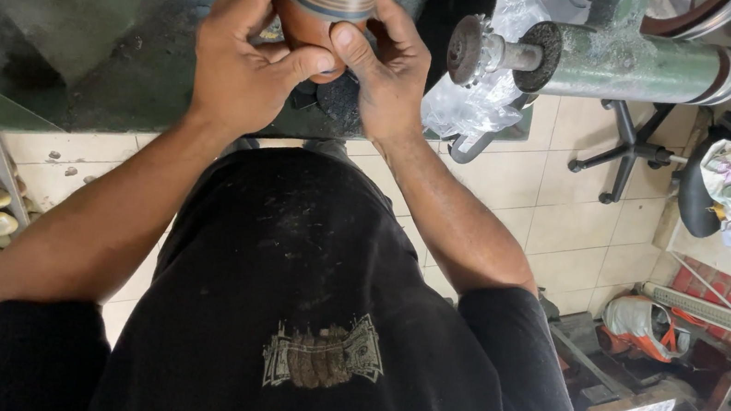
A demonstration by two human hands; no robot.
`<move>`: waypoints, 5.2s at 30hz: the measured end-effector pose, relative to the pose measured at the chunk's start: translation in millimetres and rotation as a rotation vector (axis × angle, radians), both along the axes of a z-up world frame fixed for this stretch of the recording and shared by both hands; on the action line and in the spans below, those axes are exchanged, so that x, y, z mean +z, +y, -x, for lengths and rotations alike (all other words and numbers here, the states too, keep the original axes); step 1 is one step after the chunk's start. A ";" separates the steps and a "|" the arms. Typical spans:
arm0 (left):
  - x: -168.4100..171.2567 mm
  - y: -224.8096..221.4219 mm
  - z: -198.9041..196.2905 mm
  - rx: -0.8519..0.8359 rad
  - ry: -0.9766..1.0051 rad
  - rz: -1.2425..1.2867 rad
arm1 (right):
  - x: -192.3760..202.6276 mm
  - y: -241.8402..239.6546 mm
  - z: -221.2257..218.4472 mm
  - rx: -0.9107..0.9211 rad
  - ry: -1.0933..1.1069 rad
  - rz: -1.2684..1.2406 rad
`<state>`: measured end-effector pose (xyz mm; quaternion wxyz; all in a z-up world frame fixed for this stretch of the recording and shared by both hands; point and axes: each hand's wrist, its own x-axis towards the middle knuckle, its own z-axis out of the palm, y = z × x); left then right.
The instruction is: Grinding a shoe sole and a small patch on a finishing machine
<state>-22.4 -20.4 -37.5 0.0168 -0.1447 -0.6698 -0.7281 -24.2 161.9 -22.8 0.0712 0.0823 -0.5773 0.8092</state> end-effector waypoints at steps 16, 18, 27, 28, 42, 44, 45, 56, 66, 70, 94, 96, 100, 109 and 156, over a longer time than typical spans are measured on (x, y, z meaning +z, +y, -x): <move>-9.1 43.7 17.4 0.081 -0.199 0.161 | -14.0 31.3 10.3 -0.084 -0.111 -0.092; -21.4 51.5 16.7 0.097 -0.170 0.191 | -26.4 43.7 6.8 -0.095 -0.207 -0.074; 12.1 74.4 0.9 0.056 -0.210 0.125 | 36.4 43.1 -11.1 -0.024 -0.097 0.022; 15.2 71.2 -5.6 0.057 -0.215 0.125 | 39.8 44.4 -16.9 -0.022 -0.101 0.022; -43.0 -60.1 -67.4 0.311 -0.070 0.492 | -14.1 71.4 -70.0 0.143 -0.194 0.281; -79.1 -89.6 -55.5 0.134 -0.458 -0.109 | -35.7 74.7 -77.1 0.210 -0.214 0.351; -96.4 -104.8 -51.9 -0.054 -0.819 -0.720 | -45.5 75.9 -80.6 0.292 -0.234 0.421; -62.3 -161.1 -66.1 -0.008 -0.350 -0.376 | -53.6 38.9 -90.8 0.311 -0.319 0.499; -110.3 -84.0 -71.4 -0.588 -1.237 -0.776 | -87.5 -35.0 -204.4 -0.314 -0.229 0.282; -114.5 -3.3 -62.7 -0.782 -1.440 -0.653 | -72.2 -8.3 -222.7 -0.561 -0.081 0.434; -189.9 25.7 -164.4 -0.207 -0.728 1.126 | -204.5 430.0 -238.3 -1.092 -0.637 -0.531; -151.1 13.4 -198.2 0.161 -1.251 0.922 | -229.1 445.7 -223.4 -0.565 -1.277 -0.925; -239.7 -119.4 -285.7 0.177 -1.788 -0.037 | -198.3 446.4 -223.7 -0.687 -1.183 -0.794; -228.2 -92.3 -295.0 0.071 -1.305 0.758 | -207.1 452.9 -222.6 -0.359 -1.273 -0.879; 73.6 445.2 -60.5 -0.441 -0.788 -0.019 | -68.6 537.7 -37.8 0.315 -0.180 0.623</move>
